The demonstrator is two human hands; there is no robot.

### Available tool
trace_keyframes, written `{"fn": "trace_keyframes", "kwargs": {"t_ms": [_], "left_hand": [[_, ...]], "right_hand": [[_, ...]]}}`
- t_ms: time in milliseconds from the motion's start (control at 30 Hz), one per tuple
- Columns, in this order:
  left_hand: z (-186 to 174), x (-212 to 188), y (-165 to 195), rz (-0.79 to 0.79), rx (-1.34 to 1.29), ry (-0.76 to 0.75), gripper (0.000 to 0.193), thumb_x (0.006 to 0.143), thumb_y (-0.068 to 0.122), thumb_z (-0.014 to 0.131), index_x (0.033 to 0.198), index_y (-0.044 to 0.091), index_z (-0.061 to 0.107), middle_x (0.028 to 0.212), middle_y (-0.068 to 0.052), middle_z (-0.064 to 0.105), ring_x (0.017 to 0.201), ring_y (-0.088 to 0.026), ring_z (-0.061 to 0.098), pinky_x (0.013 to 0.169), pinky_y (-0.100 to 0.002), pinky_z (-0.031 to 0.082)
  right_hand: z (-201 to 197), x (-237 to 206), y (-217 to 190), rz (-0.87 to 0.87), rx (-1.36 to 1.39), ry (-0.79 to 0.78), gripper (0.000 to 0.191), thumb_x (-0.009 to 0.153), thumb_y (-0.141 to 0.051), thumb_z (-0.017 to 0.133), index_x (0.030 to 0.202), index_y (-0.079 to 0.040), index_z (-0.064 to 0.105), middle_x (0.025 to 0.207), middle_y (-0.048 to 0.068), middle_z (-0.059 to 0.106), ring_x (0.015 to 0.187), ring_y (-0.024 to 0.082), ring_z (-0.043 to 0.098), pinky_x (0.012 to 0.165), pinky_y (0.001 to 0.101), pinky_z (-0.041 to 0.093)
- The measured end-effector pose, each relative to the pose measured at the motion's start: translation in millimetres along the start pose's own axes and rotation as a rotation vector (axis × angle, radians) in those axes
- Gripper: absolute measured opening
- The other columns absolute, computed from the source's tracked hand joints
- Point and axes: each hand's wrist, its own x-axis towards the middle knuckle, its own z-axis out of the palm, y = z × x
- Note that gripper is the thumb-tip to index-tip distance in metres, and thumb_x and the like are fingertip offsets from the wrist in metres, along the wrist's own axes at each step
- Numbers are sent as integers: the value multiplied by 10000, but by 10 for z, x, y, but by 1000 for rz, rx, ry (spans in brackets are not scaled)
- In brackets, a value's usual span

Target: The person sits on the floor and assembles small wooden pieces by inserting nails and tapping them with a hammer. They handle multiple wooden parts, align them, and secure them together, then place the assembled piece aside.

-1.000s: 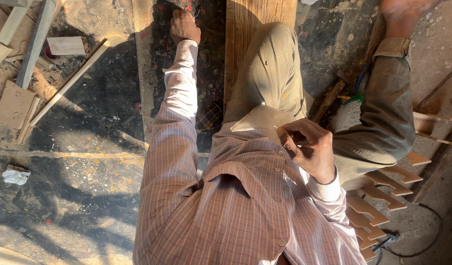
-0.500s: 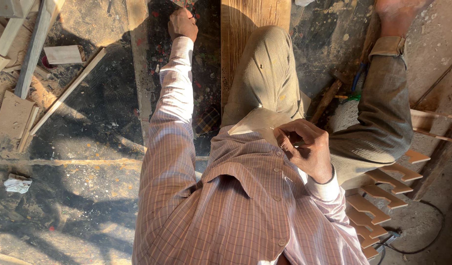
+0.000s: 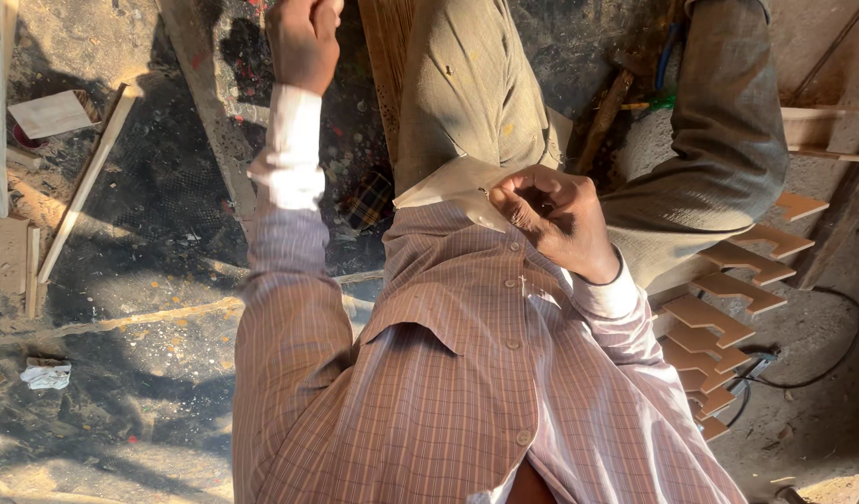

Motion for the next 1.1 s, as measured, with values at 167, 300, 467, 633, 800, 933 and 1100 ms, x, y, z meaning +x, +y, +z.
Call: {"fn": "trace_keyframes", "kwargs": {"t_ms": [167,300,467,633,800,933,1100], "left_hand": [[-654,-483,1684,145,-357,-181,346,968,-189,557,1196,38,683,1094,-136,684,959,-210,734,825,-334,642],[-1024,-610,2545,198,-337,-380,275,1039,-40,678,1291,31,594,1065,-108,690,960,-245,740,834,-320,625],[-1174,-629,2906,374,-231,-421,406,1036,31,701,1379,-23,491,1133,-143,709,1029,-288,741,907,-361,607],[-1126,-628,2948,586,-6,-429,441,1006,-22,637,1405,-62,454,1142,-195,719,1065,-309,744,922,-364,613],[-1045,-630,2988,539,29,-517,439,1014,33,669,1397,-44,469,993,-156,702,910,-267,745,808,-354,620],[-997,-594,3015,483,39,-600,384,1022,50,695,1354,-20,514,851,-89,668,783,-208,719,709,-347,606],[-988,-534,2953,603,-18,-562,364,995,66,722,1302,1,538,903,-68,671,838,-198,722,711,-340,595]], "right_hand": [[34,22,73,38,142,-22,220,1011,-193,751,1111,4,746,966,21,748,871,64,670,768,209,538],[46,-21,119,71,337,-67,286,1017,-156,736,1243,-6,644,994,12,691,879,52,631,786,205,523],[71,-123,149,106,497,-106,410,1055,-102,690,1409,-19,500,958,13,613,844,46,530,749,203,431],[80,-171,156,75,536,-165,414,1073,-97,634,1436,-33,444,1041,25,629,935,57,565,822,216,472],[79,-183,138,31,503,-179,432,1089,-87,625,1466,-34,422,1140,51,622,1033,79,581,905,239,508],[81,-184,110,22,504,-184,457,1082,-93,617,1475,-40,391,1175,74,636,1096,100,612,973,269,547],[72,-180,126,7,512,-178,450,1093,-99,614,1480,-40,393,1148,62,633,1068,95,608,942,262,534]]}}
